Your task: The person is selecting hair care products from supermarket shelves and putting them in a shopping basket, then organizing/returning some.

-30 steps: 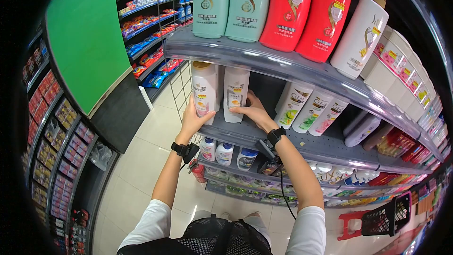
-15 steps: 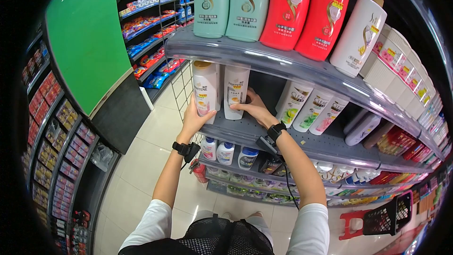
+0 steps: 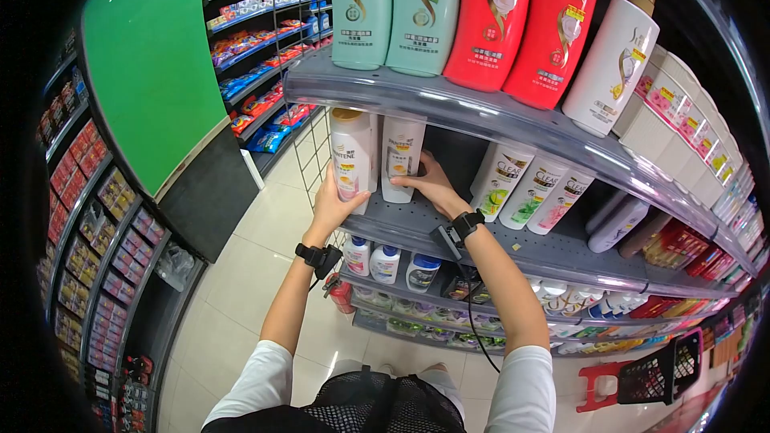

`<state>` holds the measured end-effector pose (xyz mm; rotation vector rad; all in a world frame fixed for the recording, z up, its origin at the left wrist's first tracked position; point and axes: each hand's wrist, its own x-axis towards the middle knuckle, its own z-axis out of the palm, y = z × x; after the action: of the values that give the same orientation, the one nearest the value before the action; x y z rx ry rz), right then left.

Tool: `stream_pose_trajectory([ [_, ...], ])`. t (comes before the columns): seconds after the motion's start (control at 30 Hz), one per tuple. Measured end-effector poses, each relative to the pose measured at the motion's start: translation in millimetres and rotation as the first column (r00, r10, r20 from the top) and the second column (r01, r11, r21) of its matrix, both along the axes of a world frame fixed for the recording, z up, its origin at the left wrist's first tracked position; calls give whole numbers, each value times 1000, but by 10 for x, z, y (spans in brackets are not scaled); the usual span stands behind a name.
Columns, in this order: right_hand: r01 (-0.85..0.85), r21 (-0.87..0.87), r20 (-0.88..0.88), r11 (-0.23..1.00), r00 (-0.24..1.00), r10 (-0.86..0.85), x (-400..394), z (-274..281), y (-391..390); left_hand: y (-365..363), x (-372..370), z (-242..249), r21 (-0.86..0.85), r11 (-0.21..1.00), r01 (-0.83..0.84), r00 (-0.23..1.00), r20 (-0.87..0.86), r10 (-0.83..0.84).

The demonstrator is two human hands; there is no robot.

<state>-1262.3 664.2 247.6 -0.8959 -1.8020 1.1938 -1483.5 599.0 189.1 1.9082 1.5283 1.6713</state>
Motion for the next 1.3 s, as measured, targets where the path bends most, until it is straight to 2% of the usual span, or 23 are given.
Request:
stream_pose_trajectory([
  [0.23, 22, -58, -34, 998, 999, -24, -48, -57, -35, -22, 2, 32, -14, 1000, 2, 1000, -1, -2],
  [0.33, 25, -20, -33, 999, 999, -26, -47, -86, -17, -38, 12, 49, -17, 1000, 15, 1000, 15, -14],
  [0.4, 72, 50, 37, 996, 997, -73, -57, -97, 0, -30, 11, 38, 14, 1000, 7, 1000, 3, -7],
  [0.53, 98, 64, 75, 993, 992, -103, -59, -21, -91, -14, 3, 20, 13, 1000, 5, 1000, -7, -5],
  [0.6, 17, 6, -35, 1000, 999, -16, -47, 57, -179, -19, -1, 20, 15, 1000, 6, 1000, -9, -6],
  [0.63, 18, 6, -35, 1000, 999, -18, -40, 51, -158, -22, -1, 21, 17, 1000, 6, 1000, -11, -6],
  [0.7, 33, 84, -69, 996, 997, -27, -28, 72, -92, -14, 0, 20, 12, 1000, 13, 1000, -2, -13],
  [0.73, 34, 83, -70, 996, 997, -28, -18, 92, -70, -13, -2, 16, 6, 1000, 18, 1000, 9, -18],
  [0.8, 87, 192, 44, 978, 994, -97, 0, 134, -46, -12, -4, 14, 9, 1000, 19, 1000, 4, -19],
  [0.9, 45, 115, -6, 992, 999, -44, 22, 168, -62, -14, -3, 17, 10, 1000, 19, 1000, 2, -19],
  [1.23, 58, 147, -52, 987, 997, -51, 71, 143, -11, -22, 4, 16, 7, 1000, 8, 1000, 10, -8],
  [1.3, 94, 128, -116, 987, 990, -79, 84, 100, 61, -20, 4, 20, 3, 1000, 9, 1000, 7, -9],
])
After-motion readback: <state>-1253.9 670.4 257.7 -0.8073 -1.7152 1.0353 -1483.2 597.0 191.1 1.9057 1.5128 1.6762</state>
